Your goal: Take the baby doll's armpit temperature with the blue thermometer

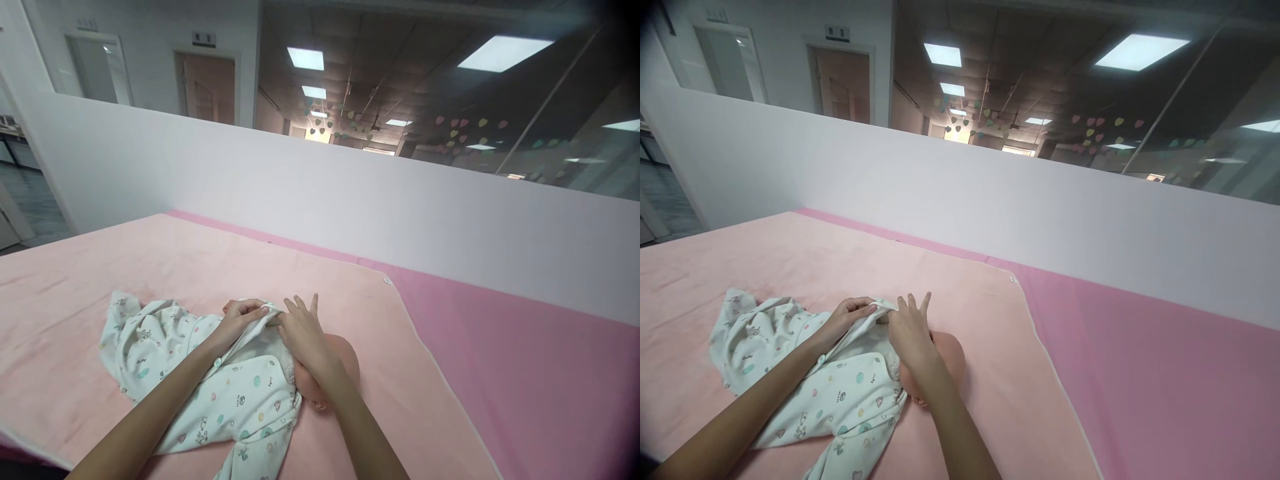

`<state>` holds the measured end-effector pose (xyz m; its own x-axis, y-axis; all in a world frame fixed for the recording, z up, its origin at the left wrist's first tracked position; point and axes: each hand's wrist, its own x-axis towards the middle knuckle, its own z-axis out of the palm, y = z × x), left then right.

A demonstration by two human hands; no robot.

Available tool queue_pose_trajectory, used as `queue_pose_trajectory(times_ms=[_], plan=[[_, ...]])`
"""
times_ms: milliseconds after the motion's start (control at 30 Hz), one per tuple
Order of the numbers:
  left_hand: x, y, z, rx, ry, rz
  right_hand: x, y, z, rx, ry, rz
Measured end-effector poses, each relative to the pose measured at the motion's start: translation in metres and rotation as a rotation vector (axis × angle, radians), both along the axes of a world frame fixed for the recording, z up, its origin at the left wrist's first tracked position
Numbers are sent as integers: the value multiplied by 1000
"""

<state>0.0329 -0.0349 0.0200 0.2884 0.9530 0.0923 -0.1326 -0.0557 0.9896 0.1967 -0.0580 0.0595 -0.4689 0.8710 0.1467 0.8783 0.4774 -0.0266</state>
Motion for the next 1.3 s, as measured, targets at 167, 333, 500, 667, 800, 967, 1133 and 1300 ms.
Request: queue_pose_trajectory(times_ms=[167,333,500,667,800,967,1133,1300], plan=[[-1,-1,-1,-19,0,-43,1,5,-4,47,-116,-17],[0,0,-3,-45,0,-30,5,1,12,27,-104,-54],[0,2,-4,13,-116,86,33,-12,47,69,188,-240],[1,0,-6,-5,-158,148,67,-16,67,15,727,-344],[2,-2,-6,-33,-173,53,77,-13,67,-45,1121,-309],[-1,-5,-5,-15,-34,-53,72,-14,69,-72,1467,-212],[-4,-7,-1,121,89,-232,60,-22,74,-62,1612,-193],[-6,-9,1,235,234,-401,51,-37,75,-51,1736,-192]])
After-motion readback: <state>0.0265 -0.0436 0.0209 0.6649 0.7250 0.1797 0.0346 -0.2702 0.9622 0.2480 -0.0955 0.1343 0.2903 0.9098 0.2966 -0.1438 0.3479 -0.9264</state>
